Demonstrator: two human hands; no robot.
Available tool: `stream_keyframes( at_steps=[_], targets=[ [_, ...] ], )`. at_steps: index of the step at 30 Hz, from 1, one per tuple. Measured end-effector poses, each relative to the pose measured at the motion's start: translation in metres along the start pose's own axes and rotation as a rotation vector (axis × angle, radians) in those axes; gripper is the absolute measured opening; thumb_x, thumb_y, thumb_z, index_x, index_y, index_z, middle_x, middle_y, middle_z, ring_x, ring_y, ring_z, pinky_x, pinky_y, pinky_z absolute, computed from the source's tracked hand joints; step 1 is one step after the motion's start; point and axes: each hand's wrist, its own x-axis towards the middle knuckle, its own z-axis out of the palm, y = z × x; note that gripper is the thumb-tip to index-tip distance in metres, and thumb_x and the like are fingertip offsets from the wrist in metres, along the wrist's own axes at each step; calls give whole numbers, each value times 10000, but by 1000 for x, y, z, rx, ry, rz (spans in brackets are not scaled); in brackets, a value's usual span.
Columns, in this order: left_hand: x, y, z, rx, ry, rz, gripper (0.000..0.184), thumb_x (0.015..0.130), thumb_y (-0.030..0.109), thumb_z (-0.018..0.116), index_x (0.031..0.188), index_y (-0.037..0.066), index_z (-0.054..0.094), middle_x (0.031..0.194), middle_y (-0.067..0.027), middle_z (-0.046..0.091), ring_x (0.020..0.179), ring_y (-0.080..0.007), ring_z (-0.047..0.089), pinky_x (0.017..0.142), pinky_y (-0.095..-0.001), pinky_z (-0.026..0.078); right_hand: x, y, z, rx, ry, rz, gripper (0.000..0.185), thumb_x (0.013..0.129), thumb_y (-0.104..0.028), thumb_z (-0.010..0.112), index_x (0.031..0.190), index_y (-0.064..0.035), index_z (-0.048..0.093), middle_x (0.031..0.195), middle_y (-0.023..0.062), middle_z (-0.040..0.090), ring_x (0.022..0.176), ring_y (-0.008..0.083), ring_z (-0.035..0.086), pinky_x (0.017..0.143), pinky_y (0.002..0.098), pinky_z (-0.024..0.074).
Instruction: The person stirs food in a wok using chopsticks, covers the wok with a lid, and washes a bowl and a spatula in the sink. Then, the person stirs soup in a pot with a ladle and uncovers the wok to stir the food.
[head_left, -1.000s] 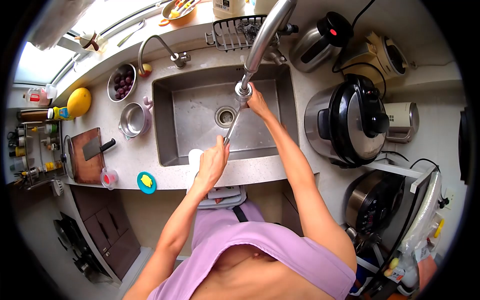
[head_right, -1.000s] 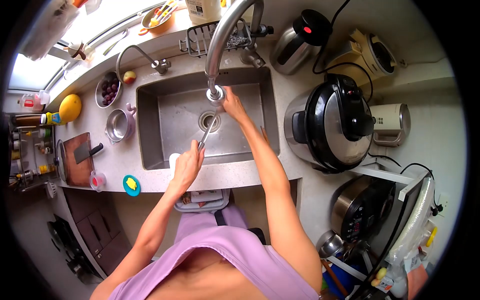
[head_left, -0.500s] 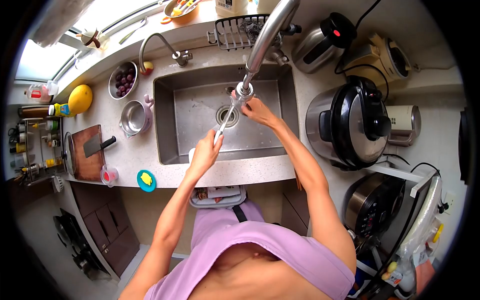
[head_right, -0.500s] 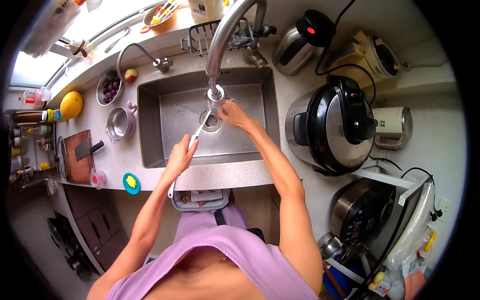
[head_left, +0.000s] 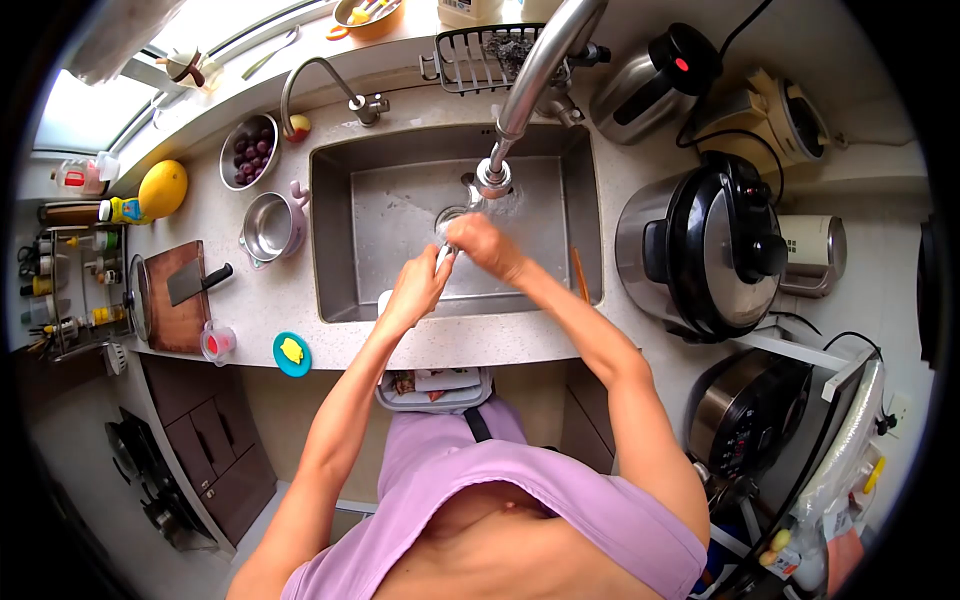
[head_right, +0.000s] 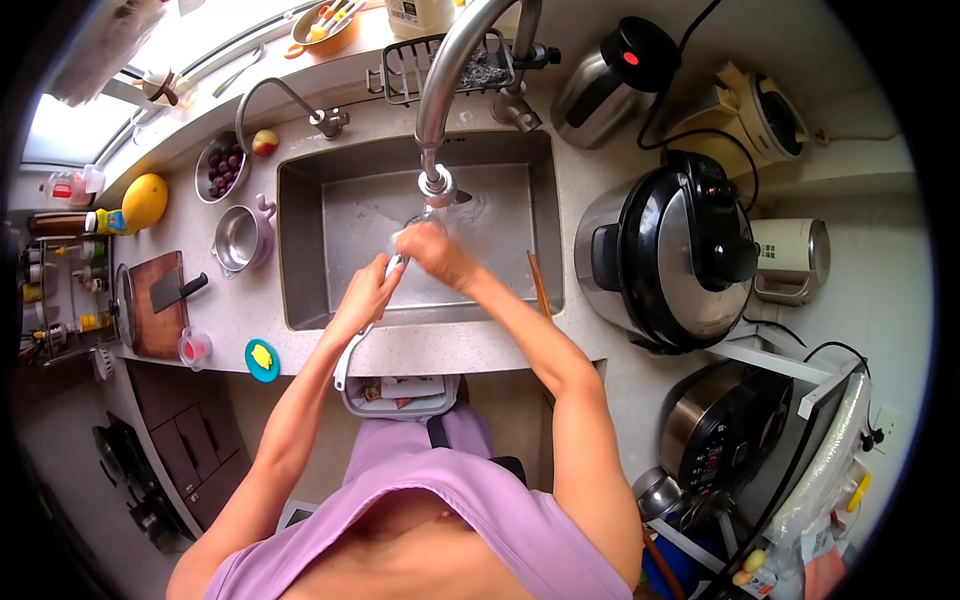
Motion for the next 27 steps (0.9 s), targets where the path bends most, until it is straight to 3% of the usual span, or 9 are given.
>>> stream_keyframes(
  at_steps=[3,5,6,8,11,16,21,23,27],
  targets=[
    [6,-14,9,50,46,44,335,929,304,473,889,-28,498,655,-255,563,664,-444,567,605,-497,411,2,3,-2,121,13,-13,166,770,-37,586,931,-52,547,913,71,583,935,237,582,837,340,466],
    [7,-15,11,109,98,124,339,929,309,472,881,-26,496,662,-258,564,682,-453,564,610,-501,410,3,31,-8,-114,-108,-113,158,782,-39,586,936,-50,554,918,69,590,932,229,585,832,337,467],
    [6,-13,12,71,77,81,343,929,310,472,875,-28,490,673,-263,563,704,-466,553,621,-502,410,4,47,-17,46,-330,276,165,768,-43,593,932,-45,577,940,76,610,920,217,595,817,339,478],
    [5,-13,14,40,58,37,347,928,312,472,869,-29,484,683,-268,562,726,-479,541,631,-503,410,4,74,-28,-101,-178,192,149,746,-49,591,895,-51,584,892,68,616,881,220,605,787,341,493],
    [2,-9,15,-38,84,65,349,938,316,462,841,-20,459,592,-207,544,569,-399,560,535,-457,416,-1,82,-38,-384,31,125,129,712,-64,597,841,-60,603,855,65,632,843,220,622,766,341,508],
    [-9,10,4,-337,-82,-105,347,959,333,428,807,21,434,480,-24,415,344,-107,399,334,-310,305,-14,81,-25,-543,123,93,113,703,-106,629,809,-68,638,830,43,644,789,199,637,747,322,512],
    [-8,-2,15,-543,-177,-164,322,970,347,404,843,53,437,477,12,372,326,-97,344,318,-265,276,-5,70,-25,-442,37,12,87,719,-95,628,805,-97,645,734,10,606,703,186,610,655,293,506],
    [-11,-7,12,-682,-235,-195,311,974,352,397,862,65,435,475,30,341,324,-83,321,314,-246,262,-9,91,-39,-520,-207,72,67,753,-94,621,802,-135,640,756,14,611,712,189,615,656,288,504],
    [-20,-5,1,-1146,-425,-318,278,984,344,377,902,85,431,470,50,292,306,-47,283,284,-202,223,-3,103,-59,-18,11,385,77,783,-84,598,847,-43,596,787,103,627,741,282,608,618,346,472]
  ],
)
